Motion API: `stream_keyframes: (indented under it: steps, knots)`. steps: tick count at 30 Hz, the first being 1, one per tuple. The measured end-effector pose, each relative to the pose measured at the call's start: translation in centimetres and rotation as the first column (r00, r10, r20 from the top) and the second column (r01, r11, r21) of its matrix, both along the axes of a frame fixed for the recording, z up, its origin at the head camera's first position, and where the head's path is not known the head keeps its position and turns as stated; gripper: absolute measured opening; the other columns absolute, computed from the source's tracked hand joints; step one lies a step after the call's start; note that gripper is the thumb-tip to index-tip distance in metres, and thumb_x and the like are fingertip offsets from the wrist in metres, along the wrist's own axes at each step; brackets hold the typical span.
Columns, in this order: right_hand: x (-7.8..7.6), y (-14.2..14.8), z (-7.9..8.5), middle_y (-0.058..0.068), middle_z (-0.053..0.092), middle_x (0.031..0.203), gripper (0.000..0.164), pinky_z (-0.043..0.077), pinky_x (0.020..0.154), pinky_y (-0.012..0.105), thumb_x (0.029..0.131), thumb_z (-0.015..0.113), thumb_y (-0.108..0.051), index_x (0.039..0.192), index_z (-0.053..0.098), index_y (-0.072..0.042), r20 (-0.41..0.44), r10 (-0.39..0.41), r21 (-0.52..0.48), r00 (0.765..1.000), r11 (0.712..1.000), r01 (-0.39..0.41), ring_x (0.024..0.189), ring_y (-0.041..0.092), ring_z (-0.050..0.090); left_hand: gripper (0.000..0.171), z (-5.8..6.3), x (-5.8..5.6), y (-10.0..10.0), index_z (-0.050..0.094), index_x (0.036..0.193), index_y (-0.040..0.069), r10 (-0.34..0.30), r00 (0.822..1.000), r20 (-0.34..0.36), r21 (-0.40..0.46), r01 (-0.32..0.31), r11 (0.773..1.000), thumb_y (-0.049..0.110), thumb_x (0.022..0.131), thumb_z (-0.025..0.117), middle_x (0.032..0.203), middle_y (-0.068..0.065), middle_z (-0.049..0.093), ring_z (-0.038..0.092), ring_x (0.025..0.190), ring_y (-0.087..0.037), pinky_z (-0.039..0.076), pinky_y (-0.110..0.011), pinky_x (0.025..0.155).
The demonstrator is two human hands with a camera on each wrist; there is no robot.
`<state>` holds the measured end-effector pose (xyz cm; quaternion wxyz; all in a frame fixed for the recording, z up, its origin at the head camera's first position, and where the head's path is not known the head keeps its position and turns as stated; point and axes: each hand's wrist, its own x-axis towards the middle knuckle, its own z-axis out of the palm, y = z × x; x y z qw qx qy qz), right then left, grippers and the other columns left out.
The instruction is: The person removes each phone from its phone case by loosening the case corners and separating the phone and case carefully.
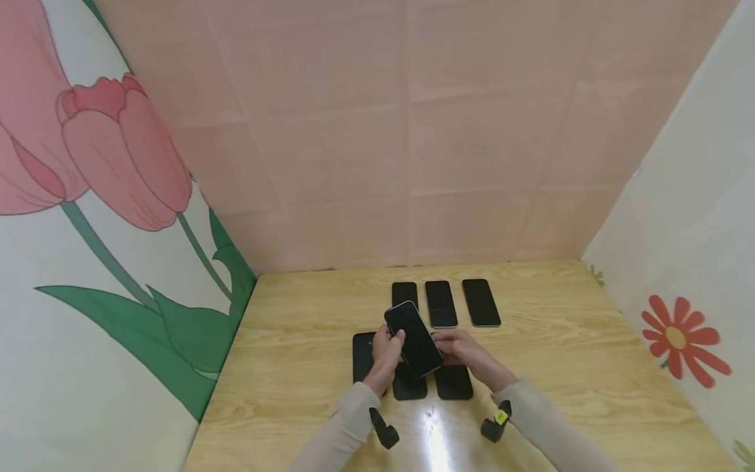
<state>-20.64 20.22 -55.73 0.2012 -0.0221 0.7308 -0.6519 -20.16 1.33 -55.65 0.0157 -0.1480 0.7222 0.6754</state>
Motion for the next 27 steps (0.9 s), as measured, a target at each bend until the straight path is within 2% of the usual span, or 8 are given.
stream_keyframes:
  steps: [3, 6, 13, 21, 27]
  knots:
    - [0.4, -0.5, 0.5, 0.017, 0.066, 0.097, 0.024, 0.056, 0.076, 0.041, 0.095, 0.054, 0.005, 0.117, 0.058, 0.016, -0.092, -0.091, 0.056, 0.992, 0.994, 0.096, 0.081, 0.021, 0.064, 0.018, -0.1, 0.0, 0.0, 0.062, 0.111, -0.001, -0.007, 1.0, -0.006, -0.002, 0.007, 1.0, 0.011, 0.097, 0.059, 0.092, -0.009, 0.069, 0.064, 0.076, -0.02, 0.054, -0.033, 0.062]
    - [0.7, -0.8, 0.9, 0.015, 0.061, 0.092, 0.019, 0.055, 0.071, 0.038, 0.094, 0.055, 0.007, 0.11, 0.061, 0.015, -0.135, -0.149, 0.09, 0.98, 0.983, 0.162, 0.076, 0.022, 0.06, 0.017, -0.2, -0.1, -0.1, 0.062, 0.109, 0.0, -0.006, 1.0, -0.01, -0.012, 0.005, 1.0, 0.012, 0.097, 0.059, 0.091, -0.008, 0.069, 0.064, 0.075, -0.02, 0.053, -0.033, 0.061]
    - [0.8, -1.3, 0.6, 0.014, 0.064, 0.093, 0.019, 0.051, 0.065, 0.03, 0.092, 0.061, 0.002, 0.107, 0.062, 0.015, -0.141, -0.085, 0.133, 0.986, 0.986, 0.104, 0.076, 0.018, 0.058, 0.015, -0.4, -0.2, -0.2, 0.062, 0.107, 0.001, 0.009, 1.0, -0.007, -0.05, -0.01, 0.999, 0.012, 0.097, 0.06, 0.086, -0.005, 0.067, 0.059, 0.069, -0.018, 0.048, -0.029, 0.056]
    - [0.6, -2.0, 0.8, 0.01, 0.064, 0.089, 0.017, 0.049, 0.066, 0.03, 0.087, 0.07, -0.001, 0.101, 0.066, 0.008, -0.129, -0.137, 0.202, 0.982, 0.966, 0.161, 0.077, 0.02, 0.058, 0.015, -0.2, -0.5, 0.0, 0.062, 0.108, 0.003, 0.028, 0.999, -0.026, -0.066, -0.03, 0.997, 0.013, 0.097, 0.06, 0.088, -0.005, 0.067, 0.058, 0.069, -0.017, 0.047, -0.028, 0.055]
    - [0.6, -1.9, 1.3, 0.008, 0.066, 0.087, 0.02, 0.049, 0.068, 0.031, 0.084, 0.073, 0.0, 0.102, 0.066, 0.008, -0.087, -0.15, 0.219, 0.985, 0.961, 0.166, 0.076, 0.018, 0.059, 0.014, 0.1, -0.2, 0.2, 0.062, 0.107, 0.002, 0.03, 0.999, -0.014, -0.016, -0.03, 0.999, 0.013, 0.098, 0.06, 0.086, -0.005, 0.067, 0.059, 0.065, -0.016, 0.049, -0.03, 0.053]
